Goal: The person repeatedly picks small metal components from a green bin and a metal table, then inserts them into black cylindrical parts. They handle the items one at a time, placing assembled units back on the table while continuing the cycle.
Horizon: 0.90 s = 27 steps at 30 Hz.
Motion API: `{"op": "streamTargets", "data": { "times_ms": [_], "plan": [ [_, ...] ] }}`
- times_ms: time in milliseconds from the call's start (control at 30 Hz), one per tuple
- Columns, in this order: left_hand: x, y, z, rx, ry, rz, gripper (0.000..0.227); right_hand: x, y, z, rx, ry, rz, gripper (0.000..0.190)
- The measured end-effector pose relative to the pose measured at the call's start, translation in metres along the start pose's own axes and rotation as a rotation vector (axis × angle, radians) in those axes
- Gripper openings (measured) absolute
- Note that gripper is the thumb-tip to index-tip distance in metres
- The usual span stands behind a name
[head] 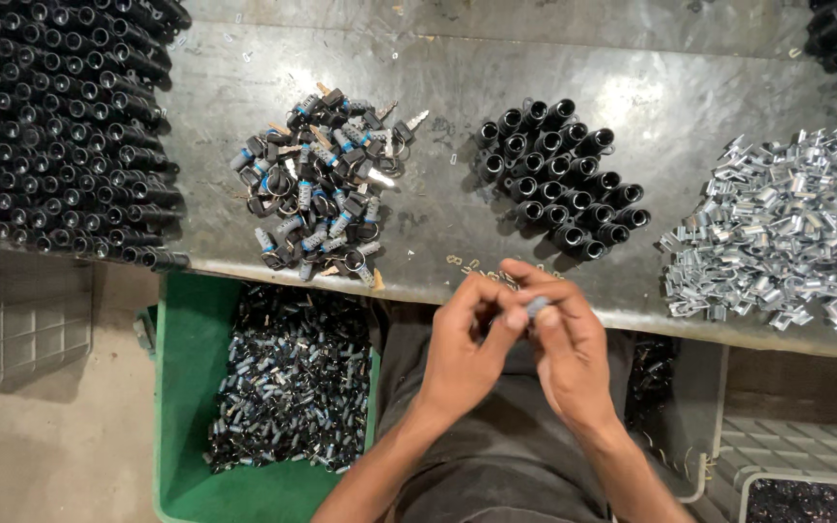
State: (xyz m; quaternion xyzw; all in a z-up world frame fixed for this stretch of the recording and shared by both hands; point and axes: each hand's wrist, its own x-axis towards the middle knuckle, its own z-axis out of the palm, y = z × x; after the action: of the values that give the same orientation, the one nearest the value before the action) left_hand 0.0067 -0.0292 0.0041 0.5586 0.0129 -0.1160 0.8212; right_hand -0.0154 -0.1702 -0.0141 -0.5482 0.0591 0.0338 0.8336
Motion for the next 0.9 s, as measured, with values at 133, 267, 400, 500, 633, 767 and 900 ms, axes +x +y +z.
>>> {"op": "streamTargets", "data": {
  "times_ms": [133, 267, 400, 500, 633, 767, 900],
  "plan": [
    [0.052, -0.013, -0.002, 0.659, 0.111, 0.238, 0.030, -0.011, 0.012, -0.023, 0.254, 0.134, -0.089, 0.025],
    [0.085, -0.019, -0.004, 1.006, 0.125, 0.459, 0.033, -0.005, 0.007, -0.040, 0.110, 0.133, -0.063, 0.022],
    [0.080, -0.018, -0.006, 0.847, 0.002, 0.680, 0.030, -0.002, 0.003, -0.042, -0.128, 0.176, -0.025, 0.021],
    [0.056, -0.011, -0.009, 0.695, -0.083, 0.522, 0.032, 0.000, 0.001, -0.037, 0.056, 0.094, 0.108, 0.033],
    [0.035, 0.000, -0.013, 0.691, -0.169, 0.376, 0.032, 0.004, -0.003, -0.025, 0.063, 0.037, 0.136, 0.037],
    [0.030, 0.008, -0.020, 0.639, -0.231, 0.293, 0.031, 0.004, -0.018, -0.010, -0.253, 0.051, 0.075, 0.026],
    [0.030, 0.014, -0.021, 0.949, -0.301, 0.483, 0.031, 0.004, -0.043, -0.008, -0.885, -0.023, -0.067, 0.021]
  ]
}}
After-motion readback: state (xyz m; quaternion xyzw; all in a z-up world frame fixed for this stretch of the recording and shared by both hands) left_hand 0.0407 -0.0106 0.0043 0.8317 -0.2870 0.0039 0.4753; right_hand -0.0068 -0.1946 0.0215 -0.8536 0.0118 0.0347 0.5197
